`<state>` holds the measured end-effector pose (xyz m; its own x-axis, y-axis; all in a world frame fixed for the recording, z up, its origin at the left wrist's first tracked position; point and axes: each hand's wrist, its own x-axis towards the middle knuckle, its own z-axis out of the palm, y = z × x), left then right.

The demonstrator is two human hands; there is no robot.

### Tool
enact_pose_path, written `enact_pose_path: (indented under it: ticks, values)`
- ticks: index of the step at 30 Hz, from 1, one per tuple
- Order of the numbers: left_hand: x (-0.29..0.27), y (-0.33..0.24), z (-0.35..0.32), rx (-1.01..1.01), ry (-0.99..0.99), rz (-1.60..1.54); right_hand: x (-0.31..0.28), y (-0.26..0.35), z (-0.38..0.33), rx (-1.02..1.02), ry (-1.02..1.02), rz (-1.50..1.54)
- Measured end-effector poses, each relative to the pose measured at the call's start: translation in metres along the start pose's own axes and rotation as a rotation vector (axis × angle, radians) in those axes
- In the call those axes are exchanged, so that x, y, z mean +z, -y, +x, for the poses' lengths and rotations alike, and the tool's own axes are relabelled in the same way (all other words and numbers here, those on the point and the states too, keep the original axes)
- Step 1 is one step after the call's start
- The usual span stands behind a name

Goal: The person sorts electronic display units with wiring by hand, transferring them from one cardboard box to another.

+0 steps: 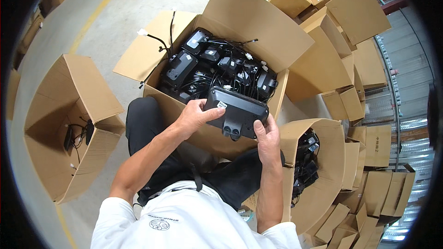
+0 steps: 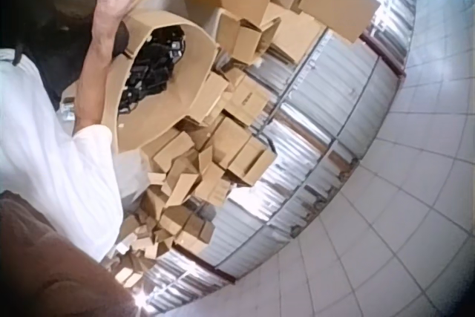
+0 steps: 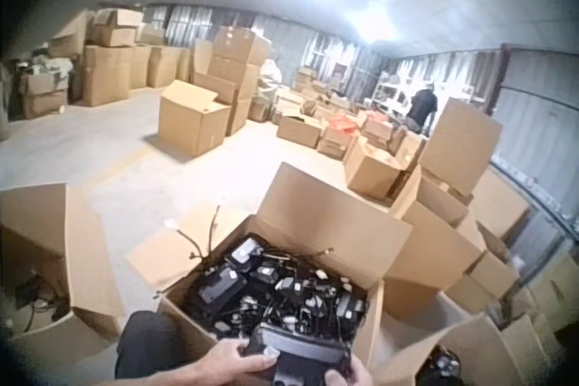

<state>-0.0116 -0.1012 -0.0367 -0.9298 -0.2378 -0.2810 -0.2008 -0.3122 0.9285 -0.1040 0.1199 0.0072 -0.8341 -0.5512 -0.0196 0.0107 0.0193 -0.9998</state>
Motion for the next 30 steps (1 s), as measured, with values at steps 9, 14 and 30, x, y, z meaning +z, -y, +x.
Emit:
enact_pose_path:
  ticks: [9, 14, 30]
  values:
    - [-0.008, 0.025, 0.017, 0.249, 0.141, -0.474, -0.004, 0.006, 0.01, 0.036, -0.159, 0.249]
    - [0.049, 0.019, 0.0, 0.423, 0.355, -0.143, 0.019, 0.031, 0.015, -0.044, -0.206, 0.401]
    - [-0.088, -0.073, 0.131, 0.905, -0.371, 1.556, 0.052, -0.082, 0.114, 0.527, 0.122, 0.494]
